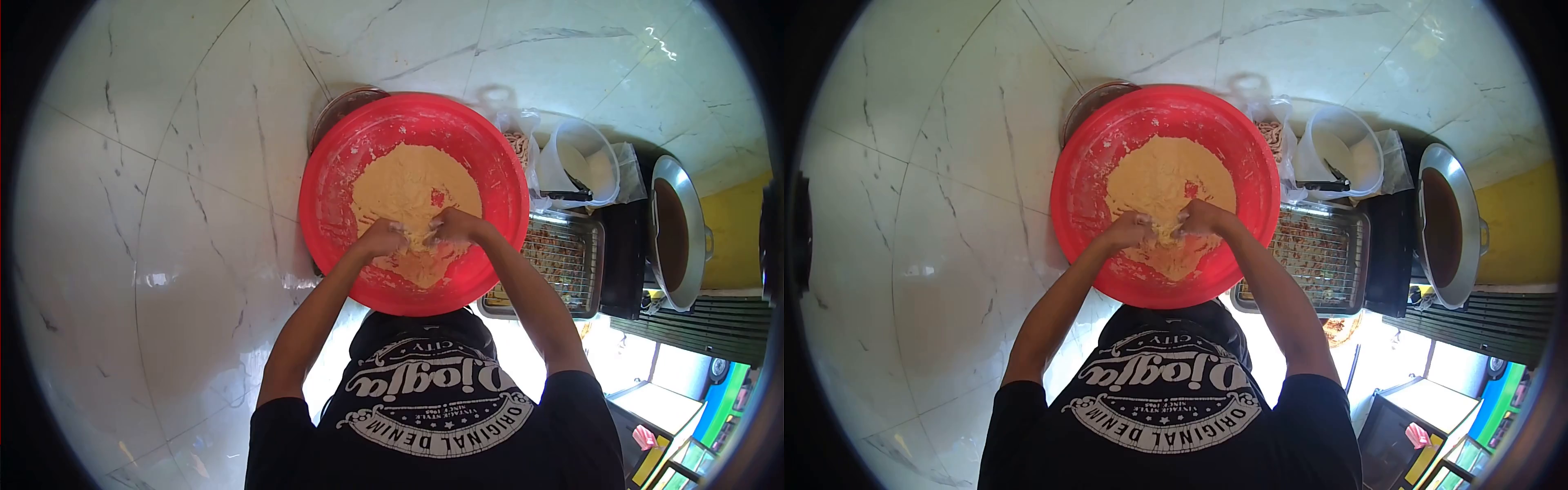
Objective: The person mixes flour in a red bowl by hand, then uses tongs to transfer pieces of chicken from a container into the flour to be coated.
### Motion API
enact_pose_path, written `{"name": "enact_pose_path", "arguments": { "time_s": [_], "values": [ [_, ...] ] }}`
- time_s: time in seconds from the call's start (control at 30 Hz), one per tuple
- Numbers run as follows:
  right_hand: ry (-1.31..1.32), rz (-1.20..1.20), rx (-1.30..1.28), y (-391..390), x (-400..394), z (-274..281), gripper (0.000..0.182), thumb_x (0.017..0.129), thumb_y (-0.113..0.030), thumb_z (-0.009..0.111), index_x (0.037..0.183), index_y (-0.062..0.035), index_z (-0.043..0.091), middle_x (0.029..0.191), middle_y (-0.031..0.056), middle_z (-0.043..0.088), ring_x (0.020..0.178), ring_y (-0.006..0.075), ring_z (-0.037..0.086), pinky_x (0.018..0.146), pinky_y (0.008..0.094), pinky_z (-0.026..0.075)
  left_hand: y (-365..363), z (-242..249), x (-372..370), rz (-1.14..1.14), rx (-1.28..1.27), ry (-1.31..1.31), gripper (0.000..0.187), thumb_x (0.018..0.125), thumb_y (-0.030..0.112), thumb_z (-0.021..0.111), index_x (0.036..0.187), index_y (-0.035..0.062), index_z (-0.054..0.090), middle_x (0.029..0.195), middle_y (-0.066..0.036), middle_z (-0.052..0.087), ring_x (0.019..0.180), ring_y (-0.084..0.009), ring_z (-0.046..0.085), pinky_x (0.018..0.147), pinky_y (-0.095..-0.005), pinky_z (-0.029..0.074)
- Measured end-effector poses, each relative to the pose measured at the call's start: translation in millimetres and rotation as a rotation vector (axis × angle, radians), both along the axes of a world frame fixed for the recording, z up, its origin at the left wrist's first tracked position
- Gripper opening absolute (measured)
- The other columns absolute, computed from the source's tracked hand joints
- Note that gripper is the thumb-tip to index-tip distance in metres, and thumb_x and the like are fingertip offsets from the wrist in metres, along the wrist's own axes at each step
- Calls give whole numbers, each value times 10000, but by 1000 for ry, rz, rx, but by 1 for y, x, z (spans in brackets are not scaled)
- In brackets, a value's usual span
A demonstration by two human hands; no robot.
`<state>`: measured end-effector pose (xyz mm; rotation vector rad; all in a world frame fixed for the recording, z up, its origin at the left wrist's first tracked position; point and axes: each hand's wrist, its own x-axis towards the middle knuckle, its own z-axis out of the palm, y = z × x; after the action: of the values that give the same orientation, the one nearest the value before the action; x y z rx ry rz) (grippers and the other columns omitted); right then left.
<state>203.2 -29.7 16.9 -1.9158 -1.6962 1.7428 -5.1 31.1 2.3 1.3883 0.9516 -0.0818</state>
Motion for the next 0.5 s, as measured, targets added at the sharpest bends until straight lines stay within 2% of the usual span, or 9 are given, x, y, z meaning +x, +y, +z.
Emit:
{"name": "enact_pose_path", "arguments": {
  "time_s": [0.03, 0.1, 0.13, 0.2, 0.23, 0.3, 0.33, 0.43, 0.5],
  "values": [
    [-1, 0, 0, 0, -2, -22, 303, 796, -161, 654, 1034, 25, 631, 858, 141, 666, 805, 202, 632, 735, 339, 514, 2, -26, 0, 0, 0, -1, 232, 849, 150, 640, 1028, 3, 628, 794, -51, 622, 675, -115, 592, 593, -277, 472],
    [-200, -273, 383, -2, -11, -77, 301, 809, -158, 608, 1052, 16, 640, 942, 197, 669, 897, 301, 656, 820, 378, 496, 9, -108, 3, 218, 517, 81, 333, 870, 248, 564, 1043, -26, 641, 847, -152, 657, 744, -239, 655, 631, -338, 507],
    [-203, -272, 385, -5, -17, -85, 301, 809, -158, 608, 1052, 16, 640, 942, 197, 669, 897, 301, 656, 820, 378, 496, 7, -119, 5, 220, 518, 78, 333, 870, 248, 564, 1043, -26, 641, 847, -152, 657, 744, -239, 655, 631, -338, 507],
    [-308, -189, 271, -8, -33, -94, 308, 835, -175, 545, 1051, 19, 651, 997, 237, 660, 978, 356, 641, 832, 399, 497, -1, -131, 12, -88, 538, -85, 486, 932, 372, 424, 1014, -63, 626, 832, -198, 652, 729, -303, 662, 613, -383, 520],
    [-309, -190, 272, -4, -38, -86, 308, 835, -175, 545, 1051, 19, 651, 997, 237, 660, 978, 356, 641, 832, 399, 497, -5, -116, 20, -89, 538, -87, 486, 932, 372, 424, 1014, -63, 626, 832, -198, 652, 729, -303, 662, 613, -383, 520],
    [-177, -187, -3, -4, -46, -56, 360, 837, -181, 512, 1038, 93, 632, 1026, 274, 647, 994, 354, 639, 867, 381, 495, -17, -63, 31, -30, 6, 269, 586, 960, 435, 346, 949, -85, 615, 797, -201, 645, 665, -307, 652, 559, -398, 519],
    [-177, -187, -4, -3, -43, -44, 360, 837, -181, 512, 1038, 93, 632, 1026, 274, 647, 994, 354, 639, 867, 381, 495, -16, -50, 32, -30, 6, 269, 586, 960, 435, 346, 949, -85, 615, 797, -201, 645, 665, -307, 652, 559, -398, 519],
    [-52, -176, -186, 0, -26, -37, 386, 851, -236, 510, 1029, 77, 646, 1026, 274, 650, 955, 338, 658, 858, 383, 499, -13, -29, 25, -2, -42, 207, 481, 953, 437, 453, 897, -9, 625, 700, -98, 585, 515, -201, 566, 497, -358, 478],
    [-91, 44, 50, 4, -9, -51, 369, 882, -290, 525, 1066, 0, 658, 1021, 223, 672, 870, 377, 663, 796, 446, 537, -5, -21, 14, 106, -2, 201, 538, 918, 512, 482, 856, -3, 625, 659, -84, 573, 517, -209, 563, 499, -334, 483]
  ]
}}
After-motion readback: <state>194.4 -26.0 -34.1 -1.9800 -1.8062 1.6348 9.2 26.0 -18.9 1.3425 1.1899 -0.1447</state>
